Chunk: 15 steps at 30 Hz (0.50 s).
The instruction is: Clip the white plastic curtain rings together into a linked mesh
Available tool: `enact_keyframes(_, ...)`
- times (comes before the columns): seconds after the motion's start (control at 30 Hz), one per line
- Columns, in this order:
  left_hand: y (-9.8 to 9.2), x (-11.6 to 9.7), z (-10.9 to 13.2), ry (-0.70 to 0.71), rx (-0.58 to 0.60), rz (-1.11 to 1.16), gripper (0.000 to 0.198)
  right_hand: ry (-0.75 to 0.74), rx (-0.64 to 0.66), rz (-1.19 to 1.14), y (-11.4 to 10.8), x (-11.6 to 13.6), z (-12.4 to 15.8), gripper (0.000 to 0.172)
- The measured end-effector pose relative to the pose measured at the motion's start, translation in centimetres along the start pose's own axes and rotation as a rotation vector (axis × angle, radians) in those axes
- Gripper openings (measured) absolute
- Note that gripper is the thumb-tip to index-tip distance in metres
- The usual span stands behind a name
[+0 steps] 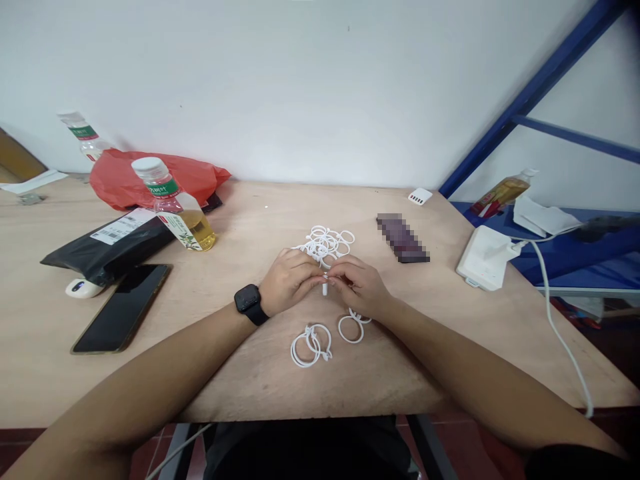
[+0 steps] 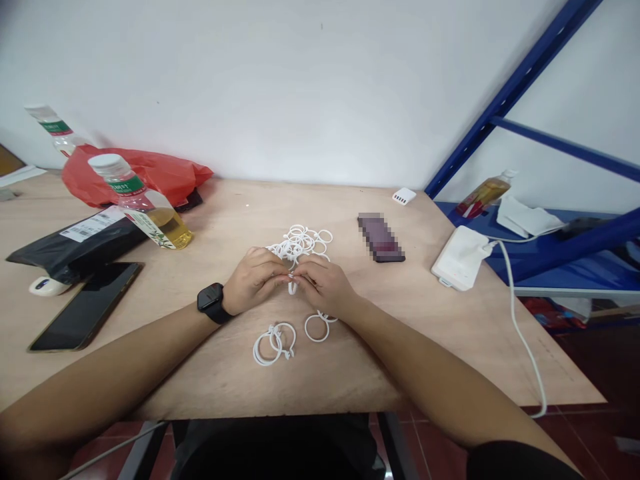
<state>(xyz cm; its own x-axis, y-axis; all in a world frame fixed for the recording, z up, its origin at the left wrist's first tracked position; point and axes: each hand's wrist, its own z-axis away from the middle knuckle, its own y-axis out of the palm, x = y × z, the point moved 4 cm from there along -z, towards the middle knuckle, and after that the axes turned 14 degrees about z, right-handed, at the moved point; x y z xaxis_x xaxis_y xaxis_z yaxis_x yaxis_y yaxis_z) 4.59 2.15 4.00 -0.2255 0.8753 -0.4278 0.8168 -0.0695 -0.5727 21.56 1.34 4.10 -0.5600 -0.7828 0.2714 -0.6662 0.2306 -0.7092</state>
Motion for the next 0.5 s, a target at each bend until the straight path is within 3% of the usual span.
enact_keyframes(0.3, -0.06, 0.06, -0.04, -0.050, -0.043, -0.036, 0.023, 0.031, 0.023, 0.066, -0.24, -0.48, -0.11, 0.009)
enact_keyframes(0.4, -0.14, 0.01, 0.04, -0.023, -0.065, -0.033, 0.019, 0.002, 0.013, 0.097, -0.14, -0.59, -0.11, 0.017)
enact_keyframes(0.5, -0.12, -0.01, 0.08, -0.005, -0.069, -0.029, 0.018, -0.032, -0.006, 0.128, 0.04, -0.44, 0.01, 0.014)
